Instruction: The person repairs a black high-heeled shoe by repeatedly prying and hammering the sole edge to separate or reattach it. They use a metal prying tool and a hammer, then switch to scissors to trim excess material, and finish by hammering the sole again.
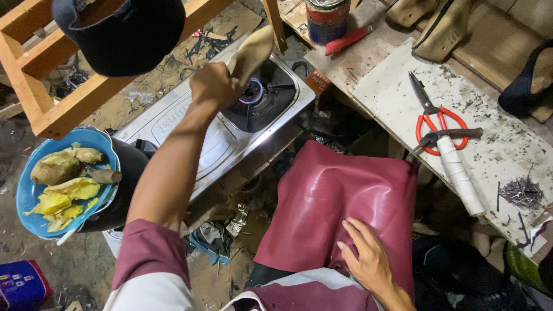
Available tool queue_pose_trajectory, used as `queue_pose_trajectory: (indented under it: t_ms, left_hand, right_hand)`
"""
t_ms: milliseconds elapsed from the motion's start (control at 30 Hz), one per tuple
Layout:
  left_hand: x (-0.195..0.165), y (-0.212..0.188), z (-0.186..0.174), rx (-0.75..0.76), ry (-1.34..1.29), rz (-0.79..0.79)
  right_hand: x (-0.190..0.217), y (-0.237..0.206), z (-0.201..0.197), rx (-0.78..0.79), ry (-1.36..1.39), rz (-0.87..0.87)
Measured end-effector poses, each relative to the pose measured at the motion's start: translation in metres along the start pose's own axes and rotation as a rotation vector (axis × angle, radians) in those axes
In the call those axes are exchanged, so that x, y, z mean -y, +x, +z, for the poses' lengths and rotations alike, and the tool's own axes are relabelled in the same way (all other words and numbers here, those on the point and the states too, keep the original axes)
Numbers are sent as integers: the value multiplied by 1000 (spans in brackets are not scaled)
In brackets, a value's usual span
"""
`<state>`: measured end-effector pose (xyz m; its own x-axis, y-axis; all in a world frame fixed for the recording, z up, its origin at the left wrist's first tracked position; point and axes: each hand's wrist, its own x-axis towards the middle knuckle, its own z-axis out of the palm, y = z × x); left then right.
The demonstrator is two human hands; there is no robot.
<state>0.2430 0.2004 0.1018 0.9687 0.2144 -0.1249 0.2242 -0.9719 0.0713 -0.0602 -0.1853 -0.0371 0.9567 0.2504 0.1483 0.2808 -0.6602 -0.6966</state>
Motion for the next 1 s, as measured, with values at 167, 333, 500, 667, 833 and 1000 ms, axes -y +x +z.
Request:
queue_pose_trajectory:
  t_ms: [167, 333, 500, 667, 833, 1000]
  left_hand:
    - [13, -30, -21, 132, 182, 35]
    - [32, -71, -37, 174, 123, -14]
    - [38, -95, -34, 230, 167, -35]
    - [14, -166, -3, 21, -205, 299]
    - [-76, -252, 54, -41, -602, 421]
    - [-122, -294, 88, -29, -802, 669]
  right_hand:
    - [-1, 2, -2, 37, 35, -22]
    - [6, 7, -5, 49, 9, -41]
    - [20, 15, -17, 79, 86, -24]
    - [37, 35, -19, 160, 465, 279]
    - [58, 52, -2, -28, 822, 304]
    - [50, 54, -17, -198, 653, 396]
